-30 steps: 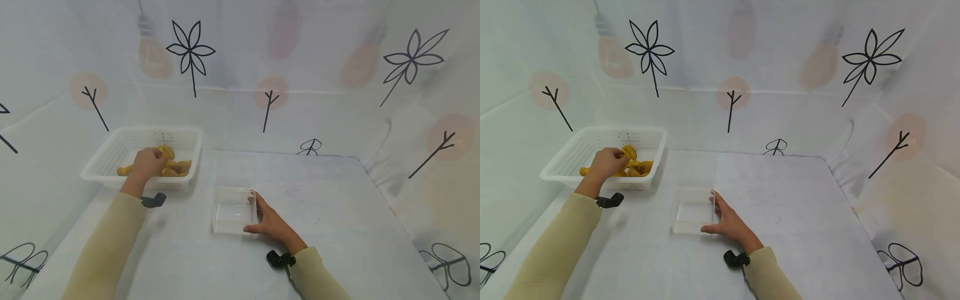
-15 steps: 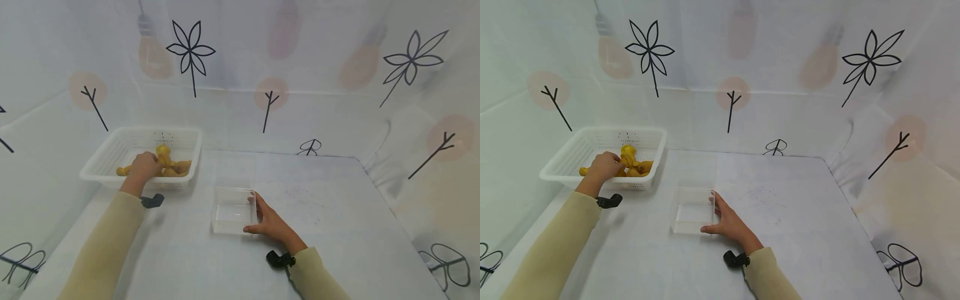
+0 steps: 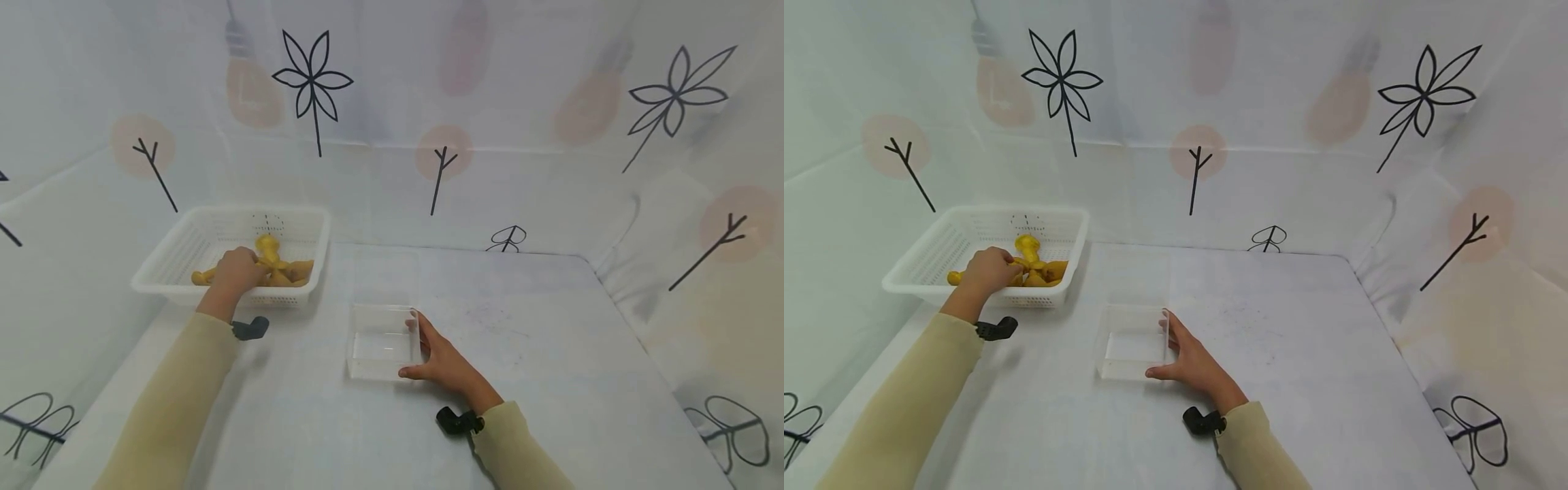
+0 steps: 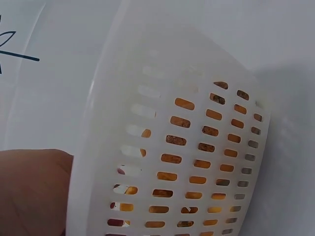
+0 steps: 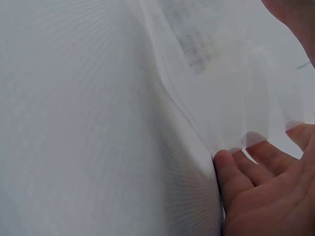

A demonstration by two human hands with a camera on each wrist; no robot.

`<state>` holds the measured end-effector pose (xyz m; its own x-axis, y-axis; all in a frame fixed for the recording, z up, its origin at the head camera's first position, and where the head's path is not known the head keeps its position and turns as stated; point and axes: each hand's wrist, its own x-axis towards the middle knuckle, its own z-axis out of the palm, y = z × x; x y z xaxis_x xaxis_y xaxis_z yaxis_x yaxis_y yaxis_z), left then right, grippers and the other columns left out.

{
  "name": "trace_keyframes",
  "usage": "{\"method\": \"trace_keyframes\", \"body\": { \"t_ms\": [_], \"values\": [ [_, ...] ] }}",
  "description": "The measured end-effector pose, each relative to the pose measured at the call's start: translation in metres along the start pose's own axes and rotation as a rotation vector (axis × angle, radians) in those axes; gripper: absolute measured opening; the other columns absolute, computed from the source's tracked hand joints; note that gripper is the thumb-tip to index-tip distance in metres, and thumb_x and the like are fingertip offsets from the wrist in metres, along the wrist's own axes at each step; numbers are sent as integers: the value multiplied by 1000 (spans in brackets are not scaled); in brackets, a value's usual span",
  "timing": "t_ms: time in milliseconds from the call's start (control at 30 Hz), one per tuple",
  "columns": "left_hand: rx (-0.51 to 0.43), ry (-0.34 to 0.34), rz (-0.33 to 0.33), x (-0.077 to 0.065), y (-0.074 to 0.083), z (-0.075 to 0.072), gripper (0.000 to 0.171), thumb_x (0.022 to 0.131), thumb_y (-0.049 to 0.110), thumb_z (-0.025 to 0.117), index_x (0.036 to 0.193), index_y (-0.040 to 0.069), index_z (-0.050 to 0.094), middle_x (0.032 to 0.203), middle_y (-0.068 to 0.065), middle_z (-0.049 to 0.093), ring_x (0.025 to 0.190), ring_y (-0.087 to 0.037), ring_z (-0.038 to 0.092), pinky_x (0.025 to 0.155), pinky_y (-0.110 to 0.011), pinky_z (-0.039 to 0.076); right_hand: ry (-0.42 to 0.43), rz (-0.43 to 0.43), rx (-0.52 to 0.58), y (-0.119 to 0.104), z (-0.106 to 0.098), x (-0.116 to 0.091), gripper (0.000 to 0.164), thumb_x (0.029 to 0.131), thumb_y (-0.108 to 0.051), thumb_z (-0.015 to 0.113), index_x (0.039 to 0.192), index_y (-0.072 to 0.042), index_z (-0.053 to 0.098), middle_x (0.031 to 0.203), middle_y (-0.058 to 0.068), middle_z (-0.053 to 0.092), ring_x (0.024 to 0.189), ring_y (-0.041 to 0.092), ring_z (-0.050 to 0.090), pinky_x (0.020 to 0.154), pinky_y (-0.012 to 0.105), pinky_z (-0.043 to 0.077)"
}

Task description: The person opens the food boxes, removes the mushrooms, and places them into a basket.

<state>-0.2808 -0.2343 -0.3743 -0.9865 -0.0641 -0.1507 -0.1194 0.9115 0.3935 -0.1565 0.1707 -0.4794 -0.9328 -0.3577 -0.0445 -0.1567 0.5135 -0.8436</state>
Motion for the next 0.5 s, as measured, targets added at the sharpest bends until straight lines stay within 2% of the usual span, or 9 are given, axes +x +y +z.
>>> {"method": "trace_keyframes", "body": {
  "t_ms": [133,267,400,500],
  "values": [
    [42,24,44,-2,3,2,51,97,34,51,129,-7,53,122,-28,59,108,-44,57,89,-54,49,-12,-12,19,-1,-3,-1,123,68,-38,87,157,-28,3,161,-1,24,144,25,34,115,51,33],
    [87,81,77,-8,11,3,54,97,37,46,135,0,50,131,-27,55,116,-48,54,92,-59,47,-26,-17,19,-3,-8,-3,127,65,-38,89,157,-26,3,162,0,19,142,30,37,111,53,38],
    [73,157,118,-21,24,5,50,96,33,44,135,3,52,129,-24,58,101,-41,61,75,-49,51,-30,-34,11,-3,-17,-5,125,67,-35,88,157,-25,2,163,5,15,144,33,32,113,53,34],
    [57,229,164,-32,35,7,47,95,30,46,134,5,55,125,-21,62,83,-32,61,59,-38,47,-24,-71,16,-3,-27,-9,113,78,-28,82,157,-25,1,163,10,15,147,33,25,116,52,29]
  ]
}}
